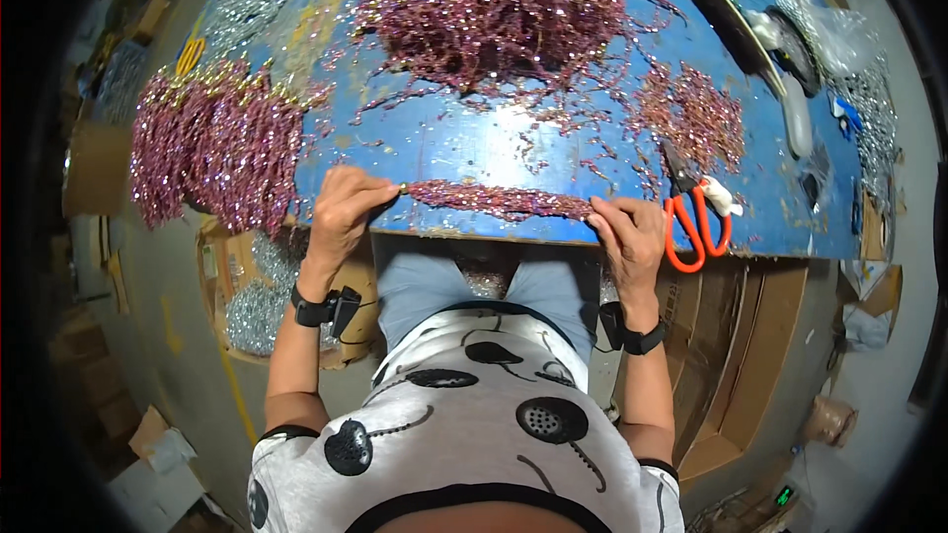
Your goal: Trimming the ends of pink tinsel bunches with scissors at a workbench.
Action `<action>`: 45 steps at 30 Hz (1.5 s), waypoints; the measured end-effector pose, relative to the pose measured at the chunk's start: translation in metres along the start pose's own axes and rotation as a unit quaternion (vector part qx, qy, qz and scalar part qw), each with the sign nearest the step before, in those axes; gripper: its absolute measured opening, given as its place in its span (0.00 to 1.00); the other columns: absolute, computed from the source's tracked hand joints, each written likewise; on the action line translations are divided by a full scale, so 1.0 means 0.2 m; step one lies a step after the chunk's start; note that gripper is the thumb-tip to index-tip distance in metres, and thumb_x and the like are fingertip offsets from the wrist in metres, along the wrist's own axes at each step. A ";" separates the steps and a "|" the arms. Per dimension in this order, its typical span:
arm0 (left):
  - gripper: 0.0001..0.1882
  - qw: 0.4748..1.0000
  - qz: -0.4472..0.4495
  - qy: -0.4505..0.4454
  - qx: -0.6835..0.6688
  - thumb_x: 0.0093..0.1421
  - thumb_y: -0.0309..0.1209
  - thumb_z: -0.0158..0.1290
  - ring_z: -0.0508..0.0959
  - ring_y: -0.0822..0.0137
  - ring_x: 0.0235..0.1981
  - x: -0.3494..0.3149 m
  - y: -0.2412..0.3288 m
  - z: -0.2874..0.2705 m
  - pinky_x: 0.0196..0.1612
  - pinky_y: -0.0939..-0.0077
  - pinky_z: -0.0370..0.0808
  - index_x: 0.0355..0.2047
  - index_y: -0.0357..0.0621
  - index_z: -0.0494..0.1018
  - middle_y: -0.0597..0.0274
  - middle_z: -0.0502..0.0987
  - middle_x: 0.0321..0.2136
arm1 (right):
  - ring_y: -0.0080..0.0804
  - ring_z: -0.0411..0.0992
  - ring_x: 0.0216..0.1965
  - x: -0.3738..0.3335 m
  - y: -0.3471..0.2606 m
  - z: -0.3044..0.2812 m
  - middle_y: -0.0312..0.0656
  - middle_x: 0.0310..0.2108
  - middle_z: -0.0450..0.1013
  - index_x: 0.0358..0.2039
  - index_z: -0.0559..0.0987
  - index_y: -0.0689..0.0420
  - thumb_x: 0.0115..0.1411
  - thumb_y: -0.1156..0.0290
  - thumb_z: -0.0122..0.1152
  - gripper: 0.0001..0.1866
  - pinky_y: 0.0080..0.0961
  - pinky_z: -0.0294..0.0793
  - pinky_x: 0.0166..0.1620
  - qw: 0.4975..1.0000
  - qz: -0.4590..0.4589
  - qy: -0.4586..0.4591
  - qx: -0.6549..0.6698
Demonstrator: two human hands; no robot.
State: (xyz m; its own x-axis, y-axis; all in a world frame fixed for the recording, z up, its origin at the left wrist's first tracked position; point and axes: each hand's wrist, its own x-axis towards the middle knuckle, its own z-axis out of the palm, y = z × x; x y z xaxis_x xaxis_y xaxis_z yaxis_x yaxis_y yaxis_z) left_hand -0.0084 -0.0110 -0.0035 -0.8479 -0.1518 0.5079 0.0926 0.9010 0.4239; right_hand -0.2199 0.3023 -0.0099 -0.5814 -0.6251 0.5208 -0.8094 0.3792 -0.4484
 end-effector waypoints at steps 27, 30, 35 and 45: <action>0.10 1.000 -0.011 0.000 -0.002 0.50 0.22 0.60 0.77 0.59 0.35 0.00 0.00 0.00 0.41 0.66 0.70 0.35 0.43 0.80 0.62 0.81 0.33 | 0.39 0.71 0.42 -0.06 0.05 -0.09 0.42 0.37 0.74 0.43 0.82 0.56 0.56 0.74 0.64 0.12 0.34 0.67 0.48 0.995 0.044 0.080 -0.033; 0.11 1.000 -0.017 0.006 -0.009 0.49 0.21 0.61 0.77 0.59 0.36 -0.01 0.02 0.00 0.42 0.66 0.70 0.35 0.43 0.80 0.61 0.81 0.33 | 0.42 0.70 0.45 -0.15 0.13 -0.25 0.44 0.44 0.73 0.46 0.81 0.57 0.59 0.73 0.62 0.14 0.36 0.66 0.52 0.975 0.114 0.157 -0.109; 0.12 1.000 -0.016 -0.001 -0.004 0.49 0.20 0.60 0.77 0.57 0.38 0.00 0.03 -0.01 0.43 0.65 0.70 0.36 0.43 0.80 0.60 0.81 0.35 | 0.41 0.70 0.48 -0.25 0.30 -0.38 0.44 0.45 0.73 0.49 0.78 0.57 0.58 0.70 0.65 0.17 0.36 0.66 0.51 0.968 0.151 0.063 -0.190; 0.15 0.993 0.063 -0.024 -0.099 0.53 0.28 0.62 0.77 0.55 0.43 0.36 0.43 0.18 0.49 0.62 0.70 0.41 0.41 0.78 0.56 0.79 0.40 | 0.45 0.70 0.38 -0.06 0.25 -0.49 0.46 0.36 0.71 0.48 0.74 0.60 0.50 0.66 0.71 0.26 0.37 0.68 0.42 0.972 0.160 -0.082 -0.148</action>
State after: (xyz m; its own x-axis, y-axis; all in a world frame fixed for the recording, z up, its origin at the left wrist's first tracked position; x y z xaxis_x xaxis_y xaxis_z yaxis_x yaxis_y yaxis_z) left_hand -0.0801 0.0711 0.0417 -0.8464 -0.0191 0.5322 0.2967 0.8130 0.5010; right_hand -0.2618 0.3968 0.0322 -0.8066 -0.5336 0.2542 -0.5909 0.7375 -0.3269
